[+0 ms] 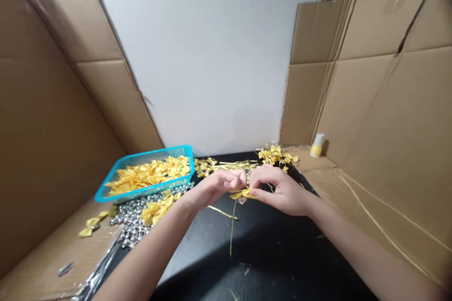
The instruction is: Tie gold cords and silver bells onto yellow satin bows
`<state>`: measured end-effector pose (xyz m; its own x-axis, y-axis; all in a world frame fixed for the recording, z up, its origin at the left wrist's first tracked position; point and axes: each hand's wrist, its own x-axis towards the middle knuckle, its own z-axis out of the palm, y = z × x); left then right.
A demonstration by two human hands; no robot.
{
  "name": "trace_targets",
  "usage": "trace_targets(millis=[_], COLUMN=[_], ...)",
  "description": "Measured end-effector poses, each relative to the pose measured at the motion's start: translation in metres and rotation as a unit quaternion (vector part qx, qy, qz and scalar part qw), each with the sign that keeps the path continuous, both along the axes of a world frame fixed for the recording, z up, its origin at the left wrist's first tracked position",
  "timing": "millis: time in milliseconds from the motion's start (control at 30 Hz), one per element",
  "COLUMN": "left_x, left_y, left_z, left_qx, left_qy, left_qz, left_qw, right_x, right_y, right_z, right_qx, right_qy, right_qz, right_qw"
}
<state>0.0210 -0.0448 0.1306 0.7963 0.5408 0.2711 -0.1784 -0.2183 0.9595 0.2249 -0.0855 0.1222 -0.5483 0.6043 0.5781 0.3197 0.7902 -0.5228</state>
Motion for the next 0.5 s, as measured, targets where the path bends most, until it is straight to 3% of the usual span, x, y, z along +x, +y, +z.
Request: trace_targets(millis=[133, 267, 500], left_x=[-0.011, -0.019, -0.052], left_y=[0.012, 0.014, -0.007], left_z=[0.018, 0.025, 0.037], left_qx=[0.032, 0.043, 0.055], left_qy=[-0.021, -0.035, 0.122], left_qz=[0.046, 0.087, 0.100], left_qw=[0.998, 0.995, 0.986], right_x=[-0.011, -0.015, -0.007], right_y=[0.013, 0.009, -0.011], right_z=[0.020, 0.033, 0.035], right_qx=[-0.012, 0.022, 0.051], right_qy=[0.005, 0.004, -0.083], right_qz=[0.034, 0.012, -0.011], right_qw=[0.999, 1.000, 0.995])
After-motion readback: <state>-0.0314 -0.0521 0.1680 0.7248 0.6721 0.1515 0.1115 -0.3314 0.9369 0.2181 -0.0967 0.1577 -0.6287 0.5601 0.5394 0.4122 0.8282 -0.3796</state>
